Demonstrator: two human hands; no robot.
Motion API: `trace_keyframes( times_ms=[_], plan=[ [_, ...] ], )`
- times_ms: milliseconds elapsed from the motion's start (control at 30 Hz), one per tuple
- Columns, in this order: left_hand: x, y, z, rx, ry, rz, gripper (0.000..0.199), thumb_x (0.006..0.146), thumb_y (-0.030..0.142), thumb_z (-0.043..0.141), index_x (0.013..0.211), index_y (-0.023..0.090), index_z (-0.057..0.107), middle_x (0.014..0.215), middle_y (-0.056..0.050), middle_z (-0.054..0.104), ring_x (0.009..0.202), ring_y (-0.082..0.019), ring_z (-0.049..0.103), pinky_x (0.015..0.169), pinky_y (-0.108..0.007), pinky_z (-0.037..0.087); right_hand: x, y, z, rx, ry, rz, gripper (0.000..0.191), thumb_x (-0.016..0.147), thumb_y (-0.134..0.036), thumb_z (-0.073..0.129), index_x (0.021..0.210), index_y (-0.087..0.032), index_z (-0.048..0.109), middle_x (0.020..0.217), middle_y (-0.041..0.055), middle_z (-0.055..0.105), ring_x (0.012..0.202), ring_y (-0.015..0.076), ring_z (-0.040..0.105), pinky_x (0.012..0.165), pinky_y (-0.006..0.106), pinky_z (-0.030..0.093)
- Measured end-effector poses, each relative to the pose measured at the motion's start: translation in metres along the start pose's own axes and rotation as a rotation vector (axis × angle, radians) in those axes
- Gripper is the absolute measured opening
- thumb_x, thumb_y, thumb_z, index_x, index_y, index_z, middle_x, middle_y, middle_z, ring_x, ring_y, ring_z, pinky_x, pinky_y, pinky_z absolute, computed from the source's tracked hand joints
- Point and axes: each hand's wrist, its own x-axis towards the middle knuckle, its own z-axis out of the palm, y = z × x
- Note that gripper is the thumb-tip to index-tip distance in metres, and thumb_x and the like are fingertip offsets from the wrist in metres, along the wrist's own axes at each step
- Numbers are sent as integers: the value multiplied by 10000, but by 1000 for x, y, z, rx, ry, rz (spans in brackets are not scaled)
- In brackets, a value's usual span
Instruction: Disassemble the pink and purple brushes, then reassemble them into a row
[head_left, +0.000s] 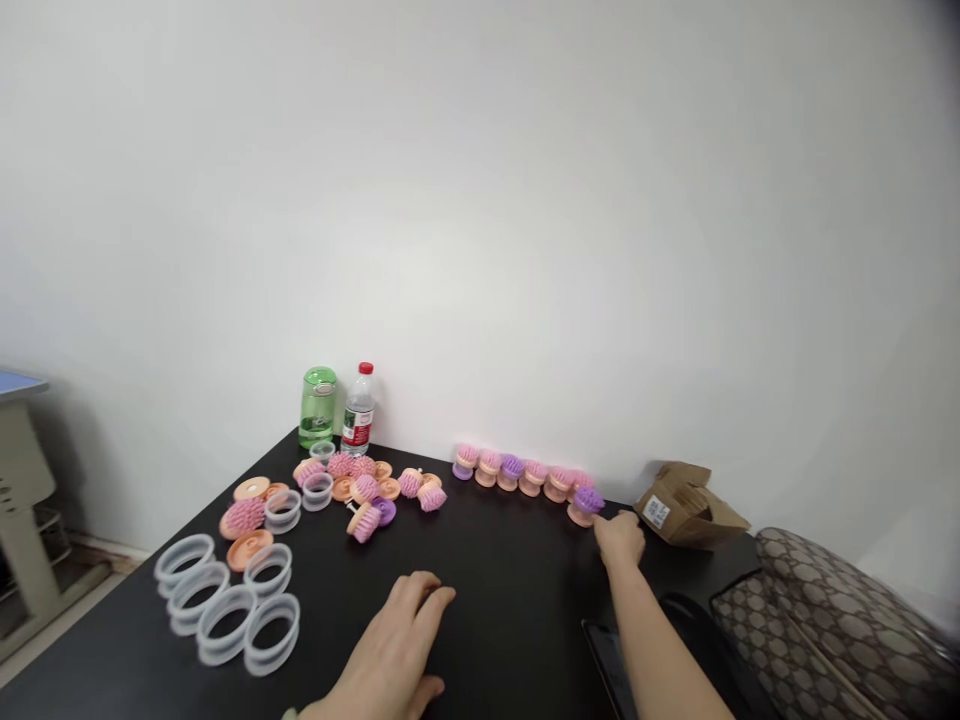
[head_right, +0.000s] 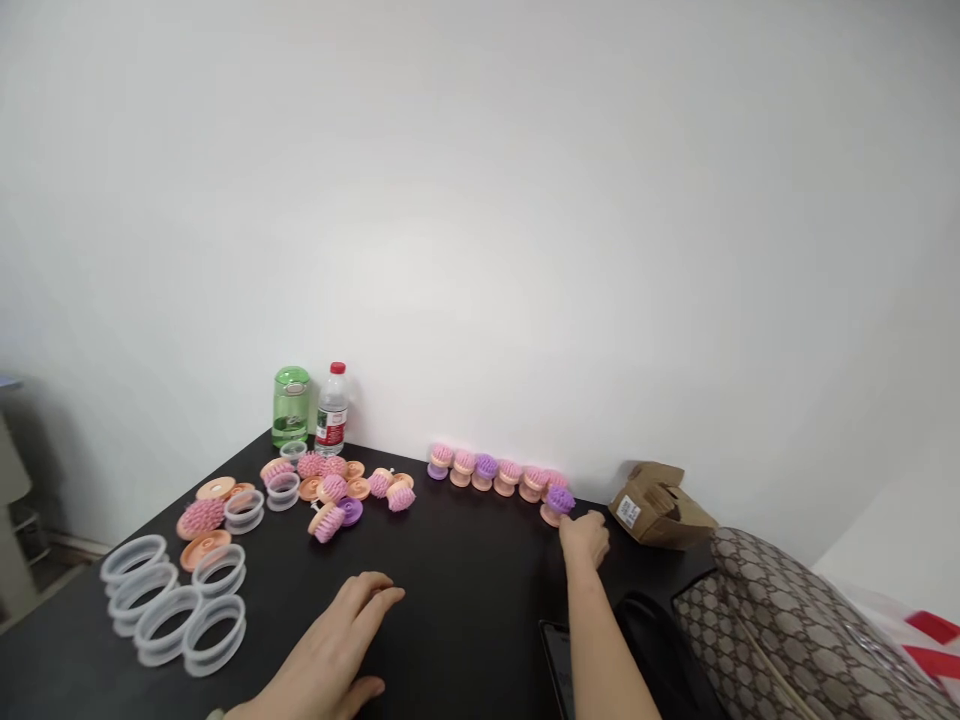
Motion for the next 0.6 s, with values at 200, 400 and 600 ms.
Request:
trace_keyframes(
  times_ms=[200, 400, 600],
  plan=[
    [-1, 13, -11, 16, -57, 12, 707, 647, 86, 800, 1282, 220, 518, 1313, -95, 500, 1151, -283, 480, 1027, -415, 446, -58, -59, 2, 113, -151, -445, 348, 834, -197, 549, 1164, -93, 581, 1181, 220, 621, 1203, 388, 521, 999, 542, 418],
    [2, 2, -9, 92, -55, 4, 638, 661, 206, 853, 1226, 201, 557, 1244, -96, 534, 1099, -290, 489, 971, -429, 469, -145, -142, 33, 215, -392, -875, 457, 821, -256, 594, 1276, -218, 565, 1352, 91, 569, 1292, 282, 485, 1081, 388, 399],
    [5, -6, -21, 209, 5, -59, 486, 713, 223, 810, 1147, 176, 596, 1203, -105, 563, 1067, -290, 512, 917, -421, 482, -176, -186, 61, 193, -463, -829, 468, 781, -188, 618, 1249, -204, 605, 1232, 150, 606, 1094, 342, 598, 943, 455, 480]
  ],
)
